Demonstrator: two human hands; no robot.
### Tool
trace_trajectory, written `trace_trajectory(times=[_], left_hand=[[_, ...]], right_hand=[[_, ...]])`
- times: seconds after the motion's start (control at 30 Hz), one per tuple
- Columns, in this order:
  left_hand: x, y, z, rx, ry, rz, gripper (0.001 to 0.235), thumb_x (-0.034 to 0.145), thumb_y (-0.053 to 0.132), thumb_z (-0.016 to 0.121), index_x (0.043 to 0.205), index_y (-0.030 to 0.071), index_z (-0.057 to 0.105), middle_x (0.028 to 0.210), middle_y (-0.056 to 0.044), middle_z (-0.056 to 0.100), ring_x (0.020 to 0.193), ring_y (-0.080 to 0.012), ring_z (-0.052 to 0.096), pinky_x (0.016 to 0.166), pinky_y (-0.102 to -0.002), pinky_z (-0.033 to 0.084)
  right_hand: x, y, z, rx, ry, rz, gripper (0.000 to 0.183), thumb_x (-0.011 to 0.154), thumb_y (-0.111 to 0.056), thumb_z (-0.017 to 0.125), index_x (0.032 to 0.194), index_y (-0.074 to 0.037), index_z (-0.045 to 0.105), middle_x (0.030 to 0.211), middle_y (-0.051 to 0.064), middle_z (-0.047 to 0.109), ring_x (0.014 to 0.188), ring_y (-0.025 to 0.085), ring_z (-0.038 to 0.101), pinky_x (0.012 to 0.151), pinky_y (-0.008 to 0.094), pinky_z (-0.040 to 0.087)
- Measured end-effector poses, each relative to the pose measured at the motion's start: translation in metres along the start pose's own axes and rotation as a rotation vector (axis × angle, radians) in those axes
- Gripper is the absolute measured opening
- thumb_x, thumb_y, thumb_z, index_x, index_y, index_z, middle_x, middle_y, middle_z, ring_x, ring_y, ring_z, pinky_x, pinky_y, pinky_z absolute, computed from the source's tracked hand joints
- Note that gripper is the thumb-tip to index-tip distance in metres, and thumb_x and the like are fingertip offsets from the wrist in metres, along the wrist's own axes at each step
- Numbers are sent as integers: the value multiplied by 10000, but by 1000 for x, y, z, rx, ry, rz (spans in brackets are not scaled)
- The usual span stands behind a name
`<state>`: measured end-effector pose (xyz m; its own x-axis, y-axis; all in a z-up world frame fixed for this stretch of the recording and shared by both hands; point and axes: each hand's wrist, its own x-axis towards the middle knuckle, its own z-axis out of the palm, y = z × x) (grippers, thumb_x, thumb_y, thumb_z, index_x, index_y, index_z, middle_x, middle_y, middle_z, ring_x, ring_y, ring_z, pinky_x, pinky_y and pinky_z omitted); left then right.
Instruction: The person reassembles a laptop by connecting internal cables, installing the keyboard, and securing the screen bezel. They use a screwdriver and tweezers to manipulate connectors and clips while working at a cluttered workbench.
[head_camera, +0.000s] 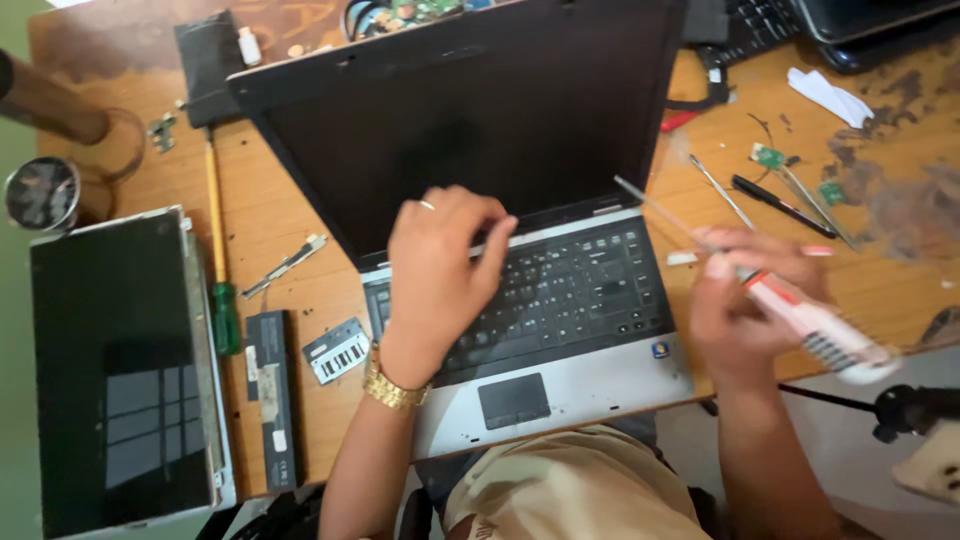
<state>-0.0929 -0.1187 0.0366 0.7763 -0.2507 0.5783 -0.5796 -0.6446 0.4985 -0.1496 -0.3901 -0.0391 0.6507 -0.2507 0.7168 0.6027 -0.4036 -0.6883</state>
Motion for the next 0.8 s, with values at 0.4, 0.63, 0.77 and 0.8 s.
trace_trajectory(times=[0.4,0.63,0.77,0.8], left_hand=[[-34,13,77,-30,-389,104,149,867,176,737,926,43,702,869,-111,678,852,-318,647,790,-445,493],[-35,0,73,-145,-390,-47,117,888,155,720,871,39,730,844,-138,730,805,-354,676,799,-453,511],[-36,-1,73,-173,-390,-97,120,896,155,718,883,38,741,838,-144,731,802,-362,677,798,-457,516],[-37,-1,74,-182,-383,-99,120,897,155,719,884,38,740,840,-144,731,805,-361,677,801,-456,516]], right_hand=[[-57,-3,-23,-166,-137,102,219,915,85,719,1001,12,531,1149,209,702,1065,293,723,906,335,595],[-25,-18,-3,-200,-405,-114,286,828,96,786,926,-9,538,1064,201,736,1010,298,768,825,360,641],[-12,-12,11,-112,-432,-193,277,832,116,772,942,5,543,1056,194,717,1033,306,762,853,362,647],[-11,-13,13,-113,-430,-199,277,838,117,773,947,10,542,1061,192,713,1038,307,761,860,361,649]])
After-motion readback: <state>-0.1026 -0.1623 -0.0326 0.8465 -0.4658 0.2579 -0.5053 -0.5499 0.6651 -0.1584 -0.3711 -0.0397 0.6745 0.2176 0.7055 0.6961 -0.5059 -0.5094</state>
